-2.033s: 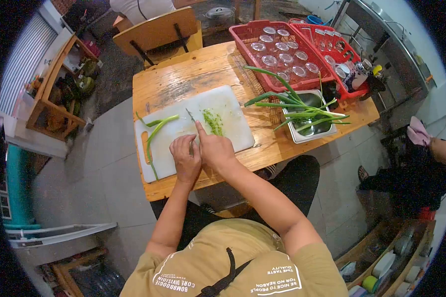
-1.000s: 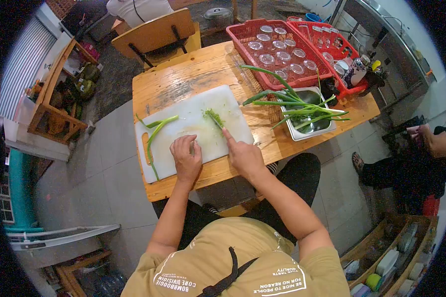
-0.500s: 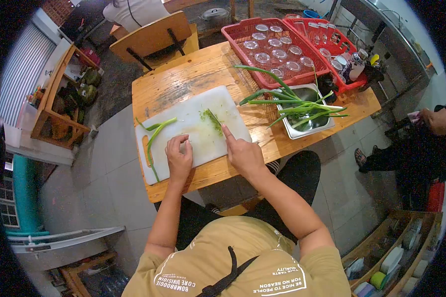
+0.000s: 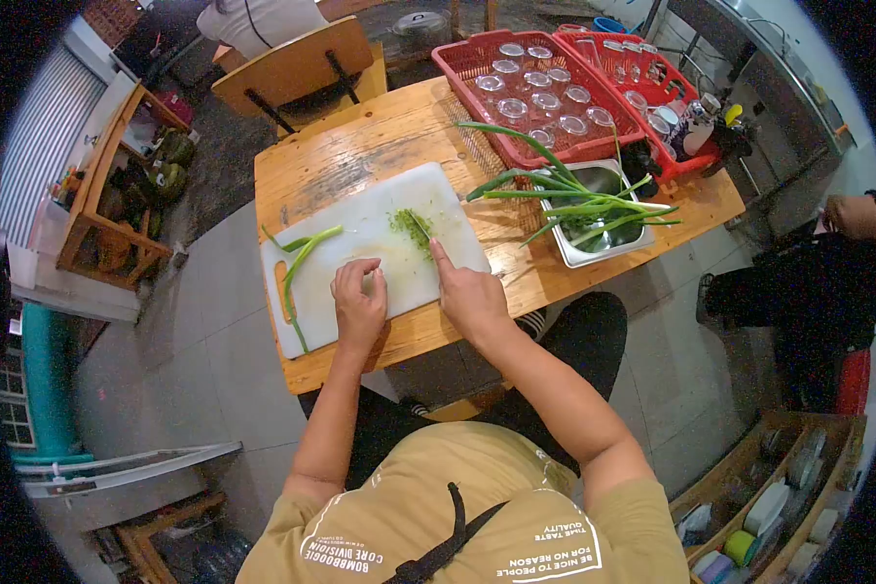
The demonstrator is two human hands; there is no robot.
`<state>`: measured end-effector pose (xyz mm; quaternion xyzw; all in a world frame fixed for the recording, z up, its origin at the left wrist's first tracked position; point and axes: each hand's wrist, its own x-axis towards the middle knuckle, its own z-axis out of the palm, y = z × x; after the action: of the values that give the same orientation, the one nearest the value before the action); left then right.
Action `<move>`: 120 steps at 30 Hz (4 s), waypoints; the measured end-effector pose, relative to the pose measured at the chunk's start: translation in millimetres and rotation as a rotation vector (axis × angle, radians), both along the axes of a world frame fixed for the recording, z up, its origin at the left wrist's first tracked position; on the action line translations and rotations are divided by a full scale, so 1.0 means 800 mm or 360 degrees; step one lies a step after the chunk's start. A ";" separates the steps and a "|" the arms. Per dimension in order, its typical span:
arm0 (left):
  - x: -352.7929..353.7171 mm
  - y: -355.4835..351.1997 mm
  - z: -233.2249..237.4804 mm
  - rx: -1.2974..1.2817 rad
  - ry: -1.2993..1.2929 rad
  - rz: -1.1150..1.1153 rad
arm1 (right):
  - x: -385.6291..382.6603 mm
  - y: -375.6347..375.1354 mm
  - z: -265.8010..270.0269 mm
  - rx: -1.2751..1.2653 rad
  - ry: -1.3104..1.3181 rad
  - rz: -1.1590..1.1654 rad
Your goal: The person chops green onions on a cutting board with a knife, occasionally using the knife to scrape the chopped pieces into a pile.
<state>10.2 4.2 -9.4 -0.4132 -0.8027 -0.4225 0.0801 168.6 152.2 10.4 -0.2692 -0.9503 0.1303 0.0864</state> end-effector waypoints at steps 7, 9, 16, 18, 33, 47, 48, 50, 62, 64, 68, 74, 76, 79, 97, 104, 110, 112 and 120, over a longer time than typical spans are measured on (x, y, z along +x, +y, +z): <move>-0.001 0.001 -0.010 0.0040 0.0050 0.0025 | 0.007 -0.010 -0.013 -0.0021 -0.0131 -0.0054; 0.004 0.001 -0.008 0.0015 0.0132 -0.0006 | -0.006 -0.009 -0.016 0.0036 0.0031 -0.0048; 0.007 0.000 -0.006 0.0057 0.0148 0.0038 | 0.019 -0.027 -0.004 -0.0008 -0.0103 -0.0038; 0.009 0.004 -0.003 0.0019 0.0210 0.0019 | -0.001 -0.019 -0.015 0.0096 -0.0118 -0.0036; 0.006 -0.001 -0.009 0.0015 0.0241 0.0031 | -0.016 -0.006 0.001 -0.0099 -0.0138 -0.0036; 0.006 -0.002 -0.006 0.0022 0.0195 0.0040 | -0.002 -0.007 0.004 0.0061 -0.0221 -0.0059; 0.007 0.000 -0.006 0.0017 0.0217 0.0049 | -0.008 -0.002 0.003 0.0075 -0.0242 -0.0070; 0.009 -0.001 -0.008 0.0010 0.0214 0.0045 | -0.009 -0.002 -0.001 0.0079 -0.0187 -0.0063; 0.007 -0.002 -0.007 -0.0003 0.0220 0.0023 | 0.004 0.017 0.006 0.0002 -0.0047 -0.0056; 0.007 -0.002 -0.007 0.0007 0.0185 0.0034 | 0.009 0.017 0.006 0.0021 -0.0054 -0.0069; 0.006 -0.001 -0.007 0.0021 0.0174 0.0072 | 0.018 0.002 0.003 0.0044 -0.0116 -0.0063; 0.008 -0.002 -0.004 -0.0021 0.0202 0.0010 | 0.009 -0.014 0.004 0.0095 -0.0186 -0.0092; 0.004 -0.001 -0.006 -0.0008 0.0195 0.0036 | 0.019 -0.027 0.004 0.0094 -0.0234 -0.0080; 0.006 -0.001 -0.010 0.0022 0.0184 0.0060 | 0.029 -0.023 -0.004 0.0088 -0.0130 -0.0072; 0.007 -0.001 -0.004 0.0006 0.0237 0.0013 | -0.016 -0.003 0.004 -0.0003 -0.0200 -0.0098; 0.004 -0.002 -0.011 0.0073 0.0220 0.0101 | 0.021 -0.022 0.011 0.0000 -0.0211 -0.0035; 0.007 -0.001 -0.005 0.0007 0.0223 0.0012 | -0.009 -0.001 0.029 -0.0075 -0.0102 -0.0056; 0.006 -0.003 -0.006 -0.0004 0.0226 0.0032 | -0.021 -0.006 0.022 -0.0072 -0.0038 -0.0028; 0.006 -0.001 -0.004 0.0025 0.0242 0.0054 | -0.025 -0.007 -0.001 0.0036 -0.0188 -0.0010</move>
<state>15.2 3.6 -12.2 -0.4298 -0.7979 -0.3946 0.1511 148.9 146.3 9.5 -0.2785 -0.9543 0.1030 0.0335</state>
